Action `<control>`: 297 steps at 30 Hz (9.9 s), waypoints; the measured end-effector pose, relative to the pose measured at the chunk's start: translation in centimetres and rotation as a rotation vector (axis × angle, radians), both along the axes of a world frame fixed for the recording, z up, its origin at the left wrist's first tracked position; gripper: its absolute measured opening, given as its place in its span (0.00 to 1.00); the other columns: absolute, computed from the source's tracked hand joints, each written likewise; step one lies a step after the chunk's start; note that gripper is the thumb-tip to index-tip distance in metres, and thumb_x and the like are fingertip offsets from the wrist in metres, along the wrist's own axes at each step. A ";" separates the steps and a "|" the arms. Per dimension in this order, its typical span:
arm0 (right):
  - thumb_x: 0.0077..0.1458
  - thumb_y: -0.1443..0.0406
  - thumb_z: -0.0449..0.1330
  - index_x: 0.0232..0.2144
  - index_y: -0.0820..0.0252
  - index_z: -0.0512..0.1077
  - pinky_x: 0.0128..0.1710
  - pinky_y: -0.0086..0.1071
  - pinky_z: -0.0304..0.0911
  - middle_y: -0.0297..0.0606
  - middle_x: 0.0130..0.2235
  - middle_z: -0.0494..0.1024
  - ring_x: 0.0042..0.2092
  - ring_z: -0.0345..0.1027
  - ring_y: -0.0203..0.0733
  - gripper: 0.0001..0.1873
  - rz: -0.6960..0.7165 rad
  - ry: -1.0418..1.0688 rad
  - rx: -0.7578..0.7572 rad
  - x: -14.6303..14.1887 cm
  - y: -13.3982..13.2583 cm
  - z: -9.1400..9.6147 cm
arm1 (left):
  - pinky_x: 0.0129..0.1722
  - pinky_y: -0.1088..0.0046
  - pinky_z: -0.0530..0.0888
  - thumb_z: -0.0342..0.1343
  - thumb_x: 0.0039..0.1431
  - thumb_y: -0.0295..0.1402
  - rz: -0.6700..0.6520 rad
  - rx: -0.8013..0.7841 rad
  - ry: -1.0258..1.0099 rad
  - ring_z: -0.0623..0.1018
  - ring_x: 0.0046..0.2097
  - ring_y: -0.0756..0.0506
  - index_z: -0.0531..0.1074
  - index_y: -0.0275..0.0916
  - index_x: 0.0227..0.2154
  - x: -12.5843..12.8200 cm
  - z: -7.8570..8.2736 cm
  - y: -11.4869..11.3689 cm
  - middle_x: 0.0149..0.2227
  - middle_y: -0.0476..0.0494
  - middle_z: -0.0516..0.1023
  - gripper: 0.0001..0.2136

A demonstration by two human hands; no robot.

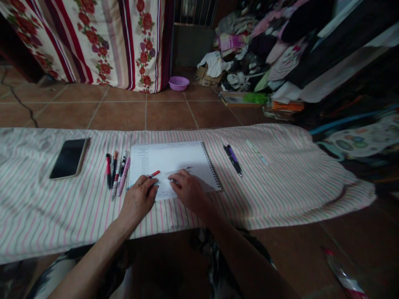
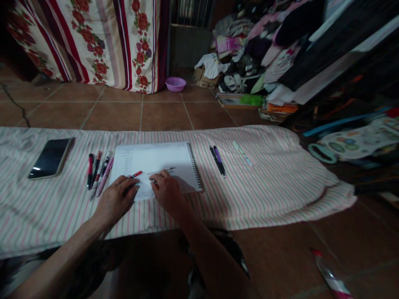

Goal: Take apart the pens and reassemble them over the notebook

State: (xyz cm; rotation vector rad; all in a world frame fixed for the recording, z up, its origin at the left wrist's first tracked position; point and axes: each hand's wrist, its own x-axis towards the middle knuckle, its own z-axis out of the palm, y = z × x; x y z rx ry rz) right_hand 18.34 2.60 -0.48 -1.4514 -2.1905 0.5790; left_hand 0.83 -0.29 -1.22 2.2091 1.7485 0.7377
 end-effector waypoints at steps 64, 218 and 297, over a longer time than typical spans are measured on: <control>0.55 0.66 0.56 0.38 0.58 0.74 0.38 0.31 0.63 0.38 0.36 0.73 0.36 0.68 0.38 0.09 -0.044 0.025 0.144 0.1 -0.3 -1.4 | 0.30 0.75 0.70 0.45 0.60 0.34 0.117 0.013 0.025 0.75 0.34 0.49 0.71 0.40 0.37 -0.2 0.8 -1.4 0.37 0.46 0.72 0.10; 0.54 0.71 0.55 0.38 0.62 0.73 0.44 0.32 0.62 0.40 0.38 0.77 0.41 0.68 0.38 0.10 0.172 0.105 0.109 -0.4 0.4 -1.0 | 0.27 0.76 0.68 0.46 0.61 0.37 0.047 0.140 0.159 0.76 0.34 0.48 0.73 0.42 0.38 1.1 -0.8 -0.5 0.37 0.45 0.75 0.11; 0.52 0.70 0.59 0.29 0.59 0.75 0.42 0.36 0.59 0.38 0.35 0.74 0.41 0.58 0.43 0.05 0.019 -0.053 0.280 1.4 3.6 -0.5 | 0.29 0.75 0.71 0.49 0.59 0.35 0.021 0.180 0.097 0.76 0.37 0.47 0.74 0.41 0.37 1.6 -1.5 -0.1 0.39 0.44 0.73 0.10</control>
